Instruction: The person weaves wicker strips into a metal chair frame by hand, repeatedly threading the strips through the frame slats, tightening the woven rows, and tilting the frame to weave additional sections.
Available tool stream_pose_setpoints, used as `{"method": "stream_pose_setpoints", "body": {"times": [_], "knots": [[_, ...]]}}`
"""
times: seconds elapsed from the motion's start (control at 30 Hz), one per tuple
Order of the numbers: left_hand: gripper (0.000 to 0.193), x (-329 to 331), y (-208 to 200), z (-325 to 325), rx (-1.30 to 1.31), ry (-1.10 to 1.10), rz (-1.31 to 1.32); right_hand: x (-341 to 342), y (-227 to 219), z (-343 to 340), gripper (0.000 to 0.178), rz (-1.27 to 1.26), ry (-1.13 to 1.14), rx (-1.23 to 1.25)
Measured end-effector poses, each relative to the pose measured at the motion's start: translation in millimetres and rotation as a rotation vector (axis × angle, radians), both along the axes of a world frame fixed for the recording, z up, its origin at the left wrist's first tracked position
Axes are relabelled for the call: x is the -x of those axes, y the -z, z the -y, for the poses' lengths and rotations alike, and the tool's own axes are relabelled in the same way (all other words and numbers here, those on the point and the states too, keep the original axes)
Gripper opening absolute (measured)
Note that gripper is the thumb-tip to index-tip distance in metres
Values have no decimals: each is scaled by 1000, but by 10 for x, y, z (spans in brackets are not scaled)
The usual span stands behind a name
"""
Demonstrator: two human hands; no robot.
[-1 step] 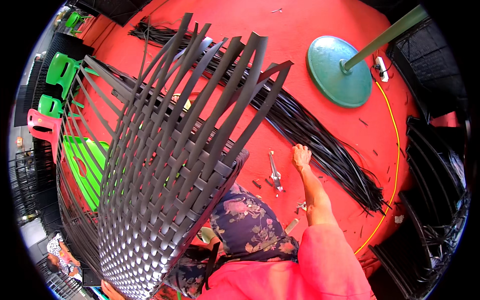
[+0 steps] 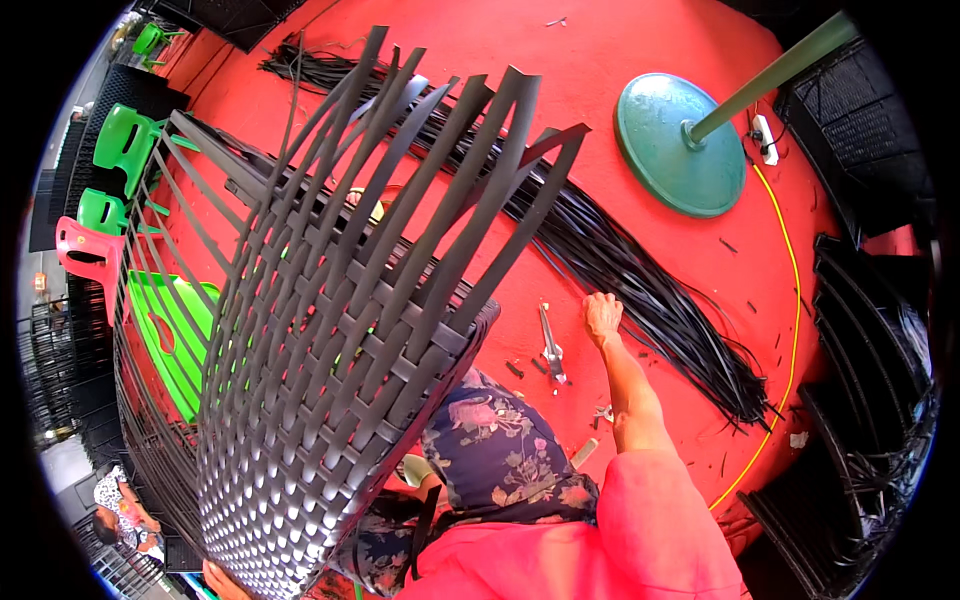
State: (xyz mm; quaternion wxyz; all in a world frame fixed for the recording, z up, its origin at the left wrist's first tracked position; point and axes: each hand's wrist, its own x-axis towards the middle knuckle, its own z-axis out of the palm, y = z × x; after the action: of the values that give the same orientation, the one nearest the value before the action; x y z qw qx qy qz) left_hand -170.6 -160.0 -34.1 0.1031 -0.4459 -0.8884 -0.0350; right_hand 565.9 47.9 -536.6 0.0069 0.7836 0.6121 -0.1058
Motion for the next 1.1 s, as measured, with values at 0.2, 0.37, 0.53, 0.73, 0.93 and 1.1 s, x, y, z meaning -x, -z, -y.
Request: {"method": "stream_pose_setpoints", "body": {"times": [0.2, 0.37, 0.53, 0.73, 0.93, 1.1], "knots": [[46, 35, 37, 19, -24, -17, 9, 326, -251, 115, 13, -618, 196, -223], [45, -170, 53, -30, -178, -4, -25, 402, -392, 449, 27, -985, 216, 60], [38, -1017, -165, -527, -584, 265, 9, 514, -717, 1203, 39, -1283, 46, 280], [12, -3383, -38, -1284, -171, 1283, 400, 256, -1540, 1780, 50, -1275, 142, 368], [33, -4396, 486, -1481, -227, 1585, 478, 712, -3786, 798, 59, -1770, 250, 327], [29, -4733, 724, -1395, -398, 1735, 358, 916, -3961, 531, 46, -2646, 504, 466]]}}
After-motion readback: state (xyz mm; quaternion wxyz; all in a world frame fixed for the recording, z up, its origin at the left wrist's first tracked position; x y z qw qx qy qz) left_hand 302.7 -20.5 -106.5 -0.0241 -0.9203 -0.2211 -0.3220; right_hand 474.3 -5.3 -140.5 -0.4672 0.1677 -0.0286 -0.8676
